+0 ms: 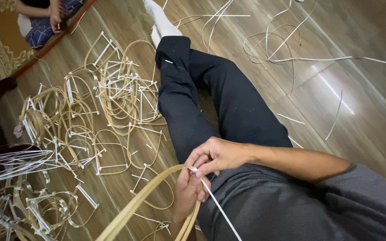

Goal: The person sits on the floor and assembles a bamboo frame by wrapping white plastic ties around curved bamboo strips. They use scissors to cut the excess tie length after securing each joint.

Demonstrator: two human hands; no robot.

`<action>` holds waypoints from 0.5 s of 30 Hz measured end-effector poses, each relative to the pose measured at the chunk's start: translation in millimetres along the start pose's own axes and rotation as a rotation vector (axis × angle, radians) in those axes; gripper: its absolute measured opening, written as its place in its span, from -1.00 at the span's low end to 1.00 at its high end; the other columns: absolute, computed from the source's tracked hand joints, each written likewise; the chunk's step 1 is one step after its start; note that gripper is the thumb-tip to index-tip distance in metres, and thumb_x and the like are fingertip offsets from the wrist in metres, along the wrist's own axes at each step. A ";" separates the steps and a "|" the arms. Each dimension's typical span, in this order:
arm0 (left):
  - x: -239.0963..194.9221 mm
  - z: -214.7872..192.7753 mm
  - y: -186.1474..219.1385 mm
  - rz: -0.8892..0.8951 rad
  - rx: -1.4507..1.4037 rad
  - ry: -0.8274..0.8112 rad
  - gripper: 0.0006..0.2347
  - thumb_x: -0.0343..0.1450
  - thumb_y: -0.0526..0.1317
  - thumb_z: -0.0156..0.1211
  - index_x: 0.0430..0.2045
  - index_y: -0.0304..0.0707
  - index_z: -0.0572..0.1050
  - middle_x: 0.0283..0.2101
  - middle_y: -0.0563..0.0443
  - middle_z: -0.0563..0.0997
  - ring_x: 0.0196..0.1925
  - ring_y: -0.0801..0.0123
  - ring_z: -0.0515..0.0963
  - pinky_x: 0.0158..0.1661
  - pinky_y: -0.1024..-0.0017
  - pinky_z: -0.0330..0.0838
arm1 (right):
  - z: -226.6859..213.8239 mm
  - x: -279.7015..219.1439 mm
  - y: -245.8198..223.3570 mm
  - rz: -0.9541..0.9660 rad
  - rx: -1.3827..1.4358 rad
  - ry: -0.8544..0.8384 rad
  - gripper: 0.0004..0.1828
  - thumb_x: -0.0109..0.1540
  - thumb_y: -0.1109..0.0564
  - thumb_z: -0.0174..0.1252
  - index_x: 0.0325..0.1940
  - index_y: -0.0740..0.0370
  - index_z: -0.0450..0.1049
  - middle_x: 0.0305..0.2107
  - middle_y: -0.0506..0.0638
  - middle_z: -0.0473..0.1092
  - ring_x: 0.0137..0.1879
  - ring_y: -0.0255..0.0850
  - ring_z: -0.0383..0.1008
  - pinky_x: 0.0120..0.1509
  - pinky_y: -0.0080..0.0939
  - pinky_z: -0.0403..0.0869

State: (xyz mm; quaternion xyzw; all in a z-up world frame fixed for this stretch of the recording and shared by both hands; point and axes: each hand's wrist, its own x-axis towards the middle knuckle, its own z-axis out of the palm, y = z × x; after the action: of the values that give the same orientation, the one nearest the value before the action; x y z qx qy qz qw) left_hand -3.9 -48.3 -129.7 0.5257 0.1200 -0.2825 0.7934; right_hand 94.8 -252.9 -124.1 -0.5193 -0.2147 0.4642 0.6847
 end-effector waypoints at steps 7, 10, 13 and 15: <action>-6.8 19.2 -18.6 0.035 -0.054 0.007 -0.62 0.58 -0.15 -0.04 0.20 -0.49 0.24 -0.50 -0.06 0.53 -0.64 0.56 0.40 -0.60 0.68 0.26 | -4.2 -8.5 15.5 -0.187 0.000 -0.101 -0.56 0.28 0.23 0.27 0.24 0.38 0.44 -0.06 0.03 0.59 0.01 -0.40 0.58 0.11 -0.38 0.55; -8.3 24.7 -29.9 0.058 -0.029 0.020 -0.63 0.59 -0.15 -0.07 0.18 -0.52 0.23 -0.47 -0.10 0.56 -0.62 0.54 0.44 -0.58 0.66 0.29 | -7.7 -13.7 18.4 -0.187 -0.031 -0.130 -0.58 0.30 0.23 0.26 0.24 0.38 0.49 -0.07 0.06 0.60 0.01 -0.36 0.61 0.13 -0.34 0.57; -11.5 23.5 -36.6 0.065 0.102 0.015 -0.64 0.57 -0.16 -0.06 0.18 -0.46 0.25 -0.42 -0.11 0.61 -0.53 0.49 0.53 -0.50 0.57 0.42 | -10.3 -20.7 15.8 -0.167 -0.035 -0.200 -0.55 0.32 0.21 0.22 0.30 0.37 0.46 -0.07 0.06 0.60 -0.02 -0.40 0.59 0.10 -0.36 0.55; -18.7 21.2 -37.4 0.094 0.338 0.044 -0.68 0.55 -0.19 0.00 0.14 -0.41 0.33 -0.36 -0.10 0.65 -0.41 0.44 0.60 -0.39 0.49 0.51 | -10.2 -27.3 14.2 -0.137 0.037 -0.254 -0.52 0.32 0.22 0.23 0.33 0.37 0.42 -0.05 0.04 0.59 -0.01 -0.41 0.58 0.12 -0.35 0.56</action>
State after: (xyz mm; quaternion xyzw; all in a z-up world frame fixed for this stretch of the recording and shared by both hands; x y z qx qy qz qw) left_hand -42.8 -72.1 -140.4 0.6625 0.0636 -0.2498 0.7033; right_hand 83.9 -281.1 -135.7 -0.4279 -0.3259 0.4823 0.6914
